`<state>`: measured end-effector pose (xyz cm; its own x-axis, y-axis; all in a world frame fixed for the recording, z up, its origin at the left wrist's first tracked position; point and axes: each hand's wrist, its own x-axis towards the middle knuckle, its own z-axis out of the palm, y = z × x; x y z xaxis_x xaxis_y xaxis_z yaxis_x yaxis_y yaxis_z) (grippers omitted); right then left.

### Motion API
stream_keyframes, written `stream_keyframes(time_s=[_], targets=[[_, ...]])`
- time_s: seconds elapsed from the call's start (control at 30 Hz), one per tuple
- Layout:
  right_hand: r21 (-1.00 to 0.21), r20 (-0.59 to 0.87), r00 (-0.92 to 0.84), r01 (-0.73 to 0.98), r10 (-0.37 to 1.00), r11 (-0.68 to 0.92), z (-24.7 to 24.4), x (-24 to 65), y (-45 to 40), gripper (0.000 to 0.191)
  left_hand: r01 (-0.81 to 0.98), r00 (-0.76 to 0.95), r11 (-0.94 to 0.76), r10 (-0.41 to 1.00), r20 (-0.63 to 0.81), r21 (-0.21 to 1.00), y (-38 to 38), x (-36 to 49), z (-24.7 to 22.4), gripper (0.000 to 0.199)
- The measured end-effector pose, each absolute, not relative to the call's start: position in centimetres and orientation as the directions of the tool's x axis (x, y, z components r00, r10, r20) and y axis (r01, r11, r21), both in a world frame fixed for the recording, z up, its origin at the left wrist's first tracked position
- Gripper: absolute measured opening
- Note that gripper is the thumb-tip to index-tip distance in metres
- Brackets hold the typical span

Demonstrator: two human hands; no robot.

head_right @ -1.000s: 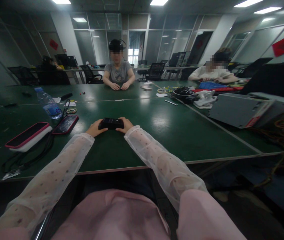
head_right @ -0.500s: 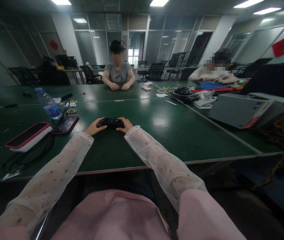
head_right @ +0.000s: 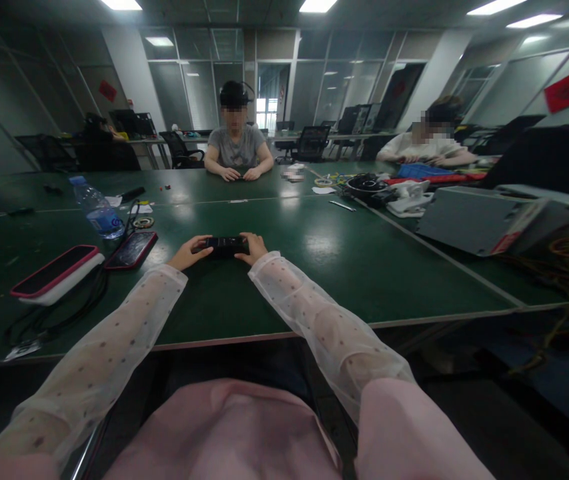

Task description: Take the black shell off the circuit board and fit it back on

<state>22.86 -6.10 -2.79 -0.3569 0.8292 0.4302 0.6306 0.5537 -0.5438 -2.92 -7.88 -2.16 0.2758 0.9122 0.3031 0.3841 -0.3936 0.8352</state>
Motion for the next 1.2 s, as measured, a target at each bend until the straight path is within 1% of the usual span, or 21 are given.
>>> stream_keyframes(time_s=[0.1, 0.23, 0.5, 0.6, 0.7, 0.8, 0.83, 0.9, 0.93, 0.97, 1.03, 1.13, 1.2], targets=[[-0.567, 0.445, -0.273, 0.651, 0.853, 0.504, -2.7, 22.9, -6.2, 0.056, 0.373, 0.260, -0.382, 0.918, 0.299, 0.846, -7.8, -2.9, -2.2, 0.053], [-0.594, 0.435, -0.249, 0.643, 0.865, 0.483, -2.3, 23.0, -6.2, 0.043, 0.366, 0.235, -0.371, 0.924, 0.301, 0.854, -7.5, -3.0, -2.2, 0.047], [-0.704, 0.472, -0.226, 0.486, 0.852, 0.519, -2.3, 22.5, -6.6, 0.026, 0.386, 0.252, -0.368, 0.924, 0.287, 0.846, -8.0, -2.6, -1.9, 0.037], [-0.762, 0.448, -0.237, 0.403, 0.862, 0.507, -2.6, 21.9, -6.9, 0.023, 0.394, 0.282, -0.371, 0.920, 0.274, 0.841, -8.5, -2.4, -1.5, 0.035], [-0.835, 0.374, -0.304, 0.301, 0.876, 0.461, -2.5, 21.3, -7.4, 0.026, 0.390, 0.322, -0.374, 0.912, 0.256, 0.842, -8.9, -2.2, -1.3, 0.034], [-0.886, 0.294, -0.386, 0.233, 0.874, 0.401, -2.1, 20.9, -8.0, 0.038, 0.366, 0.365, -0.383, 0.897, 0.248, 0.848, -9.2, -2.1, -1.3, 0.034], [-0.887, 0.278, -0.403, 0.240, 0.872, 0.394, -1.9, 20.9, -8.1, 0.046, 0.361, 0.371, -0.387, 0.894, 0.250, 0.849, -9.2, -2.0, -1.3, 0.035], [-0.854, 0.277, -0.408, 0.310, 0.870, 0.417, -1.7, 21.0, -8.4, 0.066, 0.364, 0.361, -0.396, 0.894, 0.265, 0.843, -9.2, -1.9, -1.3, 0.037], [-0.821, 0.295, -0.396, 0.360, 0.870, 0.442, -1.7, 21.1, -8.4, 0.073, 0.375, 0.347, -0.405, 0.895, 0.279, 0.834, -9.2, -1.9, -1.3, 0.038], [-0.785, 0.318, -0.384, 0.405, 0.867, 0.468, -1.8, 21.2, -8.4, 0.075, 0.391, 0.324, -0.416, 0.897, 0.301, 0.821, -9.2, -1.9, -1.3, 0.039], [-0.747, 0.350, -0.380, 0.437, 0.856, 0.500, -1.9, 21.4, -8.1, 0.068, 0.438, 0.253, -0.434, 0.900, 0.355, 0.787, -9.2, -2.0, -1.2, 0.043], [-0.795, 0.339, -0.437, 0.341, 0.833, 0.502, -2.3, 21.7, -7.3, 0.056, 0.513, 0.137, -0.421, 0.901, 0.412, 0.748, -9.0, -2.3, -1.2, 0.058], [-0.826, 0.333, -0.469, 0.273, 0.818, 0.493, -2.4, 21.9, -6.9, 0.053, 0.516, 0.122, -0.403, 0.908, 0.400, 0.756, -8.8, -2.5, -1.3, 0.068]])
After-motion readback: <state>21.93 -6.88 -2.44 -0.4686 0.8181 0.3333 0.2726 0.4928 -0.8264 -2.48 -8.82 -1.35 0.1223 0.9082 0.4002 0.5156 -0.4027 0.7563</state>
